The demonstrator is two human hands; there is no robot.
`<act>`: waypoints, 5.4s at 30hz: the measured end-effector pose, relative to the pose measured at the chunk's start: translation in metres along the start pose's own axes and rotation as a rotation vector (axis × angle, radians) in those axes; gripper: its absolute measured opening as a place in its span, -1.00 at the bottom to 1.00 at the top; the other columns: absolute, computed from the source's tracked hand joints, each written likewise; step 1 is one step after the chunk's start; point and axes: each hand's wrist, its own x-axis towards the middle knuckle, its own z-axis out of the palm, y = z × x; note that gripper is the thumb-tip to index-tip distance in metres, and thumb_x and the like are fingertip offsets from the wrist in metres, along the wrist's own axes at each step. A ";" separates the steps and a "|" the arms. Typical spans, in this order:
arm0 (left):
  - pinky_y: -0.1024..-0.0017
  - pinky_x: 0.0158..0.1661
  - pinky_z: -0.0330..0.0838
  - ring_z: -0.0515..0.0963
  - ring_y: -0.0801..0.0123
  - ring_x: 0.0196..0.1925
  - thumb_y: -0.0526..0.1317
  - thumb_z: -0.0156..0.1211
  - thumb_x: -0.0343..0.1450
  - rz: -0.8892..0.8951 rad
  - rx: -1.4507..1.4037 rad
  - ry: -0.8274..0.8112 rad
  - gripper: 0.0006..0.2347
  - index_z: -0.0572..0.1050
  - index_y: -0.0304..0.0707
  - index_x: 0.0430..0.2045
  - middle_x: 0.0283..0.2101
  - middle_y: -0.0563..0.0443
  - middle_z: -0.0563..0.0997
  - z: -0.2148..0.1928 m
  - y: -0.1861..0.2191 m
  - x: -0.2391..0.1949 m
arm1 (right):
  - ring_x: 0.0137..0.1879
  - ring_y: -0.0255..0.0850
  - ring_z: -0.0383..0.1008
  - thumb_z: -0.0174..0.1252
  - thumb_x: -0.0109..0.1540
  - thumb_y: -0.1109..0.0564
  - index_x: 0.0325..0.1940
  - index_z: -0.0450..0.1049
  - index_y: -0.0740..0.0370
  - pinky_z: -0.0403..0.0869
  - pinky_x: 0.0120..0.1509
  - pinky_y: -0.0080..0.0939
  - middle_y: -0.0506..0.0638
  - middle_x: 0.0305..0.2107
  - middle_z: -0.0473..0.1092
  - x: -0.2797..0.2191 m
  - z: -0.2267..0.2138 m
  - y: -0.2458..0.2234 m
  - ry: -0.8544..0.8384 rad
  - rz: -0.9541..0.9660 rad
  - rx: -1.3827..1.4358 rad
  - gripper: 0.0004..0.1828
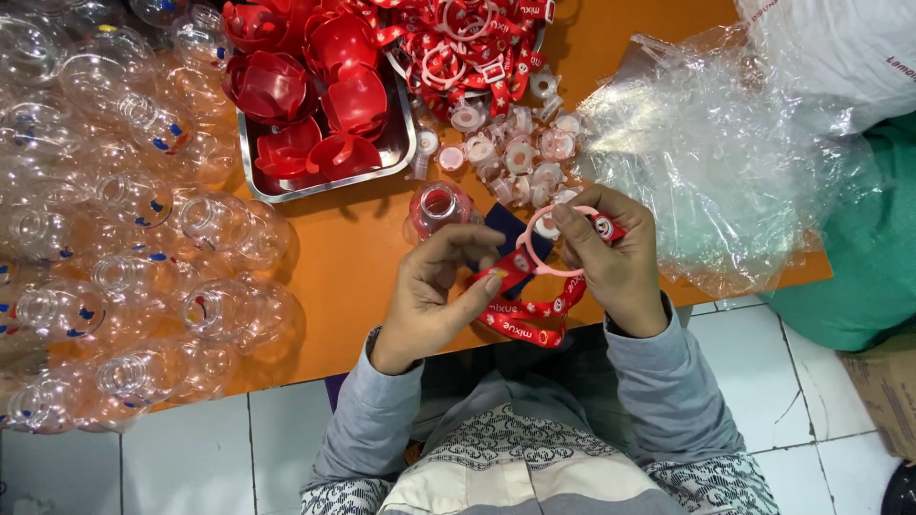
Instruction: Assembling decorative plastic bottles by attaching a red lanyard to the neck and placing the finished product into a clear plastic bag.
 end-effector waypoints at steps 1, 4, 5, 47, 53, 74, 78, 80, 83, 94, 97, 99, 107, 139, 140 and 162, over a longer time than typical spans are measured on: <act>0.36 -0.09 0.53 0.54 0.43 -0.23 -0.34 0.32 0.38 -0.003 -0.001 0.002 -0.70 0.51 -0.50 -0.03 -0.36 -0.10 0.60 0.002 0.001 0.001 | -0.70 -0.47 0.08 0.15 0.38 0.24 -0.32 0.45 0.31 0.17 -0.54 -0.44 -0.10 -0.81 0.09 0.000 0.003 -0.006 -0.001 0.004 0.000 -0.83; 0.08 0.12 0.46 0.55 0.13 0.03 -0.16 0.42 0.32 0.043 0.195 0.026 -0.49 0.43 -0.43 0.11 -0.09 -0.24 0.53 0.015 0.007 0.008 | -0.69 -0.45 0.12 0.18 0.35 0.24 -0.35 0.43 0.31 0.17 -0.53 -0.43 -0.07 -0.81 0.12 0.000 0.009 -0.021 -0.036 0.021 0.021 -0.81; -0.05 0.16 0.41 0.53 -0.07 0.12 -0.14 0.46 0.28 0.053 0.172 -0.014 -0.37 0.33 -0.43 0.22 0.02 -0.36 0.51 0.022 0.011 0.011 | -0.67 -0.44 0.14 0.17 0.35 0.27 -0.34 0.44 0.32 0.20 -0.51 -0.43 -0.05 -0.81 0.15 0.003 0.010 -0.025 -0.073 0.012 0.038 -0.84; -0.04 0.25 0.33 0.44 -0.27 0.25 -0.32 0.52 0.22 0.112 0.579 0.298 -0.26 0.23 -0.50 0.29 0.15 -0.40 0.42 0.015 -0.006 -0.029 | -0.22 -0.30 0.47 0.40 0.15 0.21 -0.15 0.49 0.36 0.47 -0.07 -0.30 0.05 -0.43 0.48 0.011 0.020 -0.044 -0.426 0.018 -0.068 -0.72; 0.08 0.11 0.50 0.61 -0.02 0.07 -0.37 0.22 0.41 0.164 0.326 0.309 -0.51 0.28 -0.44 0.28 0.01 -0.31 0.58 0.018 -0.022 -0.010 | -0.11 -0.17 0.50 0.36 0.11 0.31 0.00 0.46 0.40 0.51 -0.03 -0.17 0.10 -0.33 0.48 0.007 0.005 -0.046 -0.420 -0.015 -0.104 -0.60; 0.36 -0.20 0.38 0.47 0.39 -0.34 -0.28 0.16 0.51 -0.109 0.325 -0.043 -0.85 0.69 -0.28 -0.35 -0.47 -0.04 0.57 -0.067 0.005 0.003 | -0.22 -0.30 0.37 -0.05 0.45 0.05 -0.14 0.65 0.26 0.41 0.00 -0.19 -0.02 -0.43 0.51 0.044 -0.013 -0.013 -0.660 0.165 -0.155 -0.62; 0.36 -0.15 0.45 0.51 0.40 -0.32 -0.38 0.02 0.52 -0.150 0.263 -0.066 -0.82 0.60 -0.44 -0.15 -0.47 -0.08 0.62 -0.069 0.013 0.009 | -0.01 -0.24 0.52 -0.11 0.44 0.17 0.12 0.55 0.40 0.46 0.19 -0.15 0.06 -0.13 0.58 0.060 -0.031 0.020 -0.739 0.260 0.028 -0.64; 0.36 -0.14 0.44 0.50 0.42 -0.31 -0.39 0.03 0.50 -0.160 0.254 -0.061 -0.83 0.60 -0.42 -0.18 -0.45 -0.06 0.62 -0.069 0.013 0.012 | 0.02 -0.23 0.53 -0.09 0.43 0.21 0.13 0.52 0.41 0.46 0.21 -0.13 0.08 -0.11 0.57 0.064 -0.028 0.023 -0.766 0.292 0.089 -0.66; 0.32 -0.12 0.45 0.50 0.37 -0.30 -0.43 0.00 0.44 -0.152 0.282 -0.054 -0.82 0.60 -0.39 -0.23 -0.43 -0.09 0.62 -0.079 0.008 0.016 | 0.04 -0.24 0.53 -0.08 0.41 0.24 0.12 0.49 0.40 0.46 0.20 -0.14 0.05 -0.10 0.54 0.072 -0.020 0.023 -0.808 0.319 0.151 -0.70; 0.40 -0.41 0.48 0.55 0.35 -0.42 -0.37 0.19 0.36 -0.213 0.271 -0.123 -0.92 0.53 -0.35 -0.33 -0.51 -0.12 0.56 -0.076 0.012 0.018 | -0.36 -0.24 0.55 0.13 0.31 0.28 -0.13 0.50 0.40 0.57 -0.25 -0.23 0.02 -0.45 0.51 0.096 0.015 0.008 -0.939 0.362 0.019 -0.89; 0.25 -0.40 0.61 0.72 -0.09 -0.35 -0.46 0.22 0.31 -0.120 0.625 -0.085 -0.84 0.54 -0.29 -0.28 -0.35 -0.22 0.66 -0.084 0.015 0.014 | -0.45 -0.35 0.54 0.32 0.21 0.16 -0.21 0.52 0.26 0.48 -0.38 -0.39 -0.02 -0.57 0.61 0.097 0.036 -0.022 -1.079 0.300 -0.158 -0.85; 0.20 -0.24 0.65 0.73 -0.04 -0.14 -0.48 0.18 0.35 0.060 0.793 0.016 -0.86 0.45 -0.21 -0.37 -0.05 -0.13 0.65 -0.080 0.018 0.013 | -0.24 -0.20 0.63 0.33 0.18 0.18 -0.01 0.41 0.33 0.69 -0.19 -0.13 0.19 -0.28 0.62 0.097 0.041 -0.027 -1.030 0.300 -0.313 -0.63; 0.20 0.02 0.59 0.58 -0.10 0.03 -0.55 0.18 0.39 0.249 0.724 0.090 -0.85 0.39 -0.42 -0.28 0.08 -0.45 0.41 -0.099 -0.012 0.005 | 0.26 0.04 0.42 -0.06 0.31 0.17 0.35 0.28 0.16 0.36 0.29 0.08 0.11 0.19 0.40 0.074 0.044 -0.019 -0.739 0.023 -0.904 -0.51; 0.21 -0.19 0.58 0.65 -0.05 -0.25 -0.49 0.23 0.35 0.322 0.736 -0.117 -0.88 0.51 -0.25 -0.39 -0.10 -0.29 0.53 0.057 -0.007 0.065 | -0.21 -0.26 0.48 0.06 0.39 0.23 -0.04 0.50 0.37 0.50 -0.02 -0.17 0.04 -0.36 0.49 0.058 -0.066 0.025 -0.787 0.145 0.270 -0.84; 0.19 -0.19 0.58 0.63 -0.07 -0.26 -0.51 0.21 0.35 0.309 0.729 -0.133 -0.87 0.50 -0.25 -0.39 -0.09 -0.30 0.52 0.061 -0.009 0.071 | -0.18 -0.26 0.47 0.02 0.41 0.18 0.02 0.47 0.38 0.49 0.01 -0.18 0.03 -0.31 0.48 0.061 -0.072 0.021 -0.763 0.142 0.283 -0.79; 0.18 -0.42 0.50 0.61 -0.14 -0.47 -0.16 0.23 0.42 -0.121 0.892 0.118 -0.85 0.59 -0.22 -0.30 -0.53 -0.20 0.60 -0.021 -0.014 -0.005 | -0.46 0.07 0.48 0.11 0.37 0.09 -0.26 0.49 0.28 0.45 -0.31 -0.07 0.19 -0.62 0.39 0.051 0.002 0.050 -0.719 -0.203 -0.416 -0.78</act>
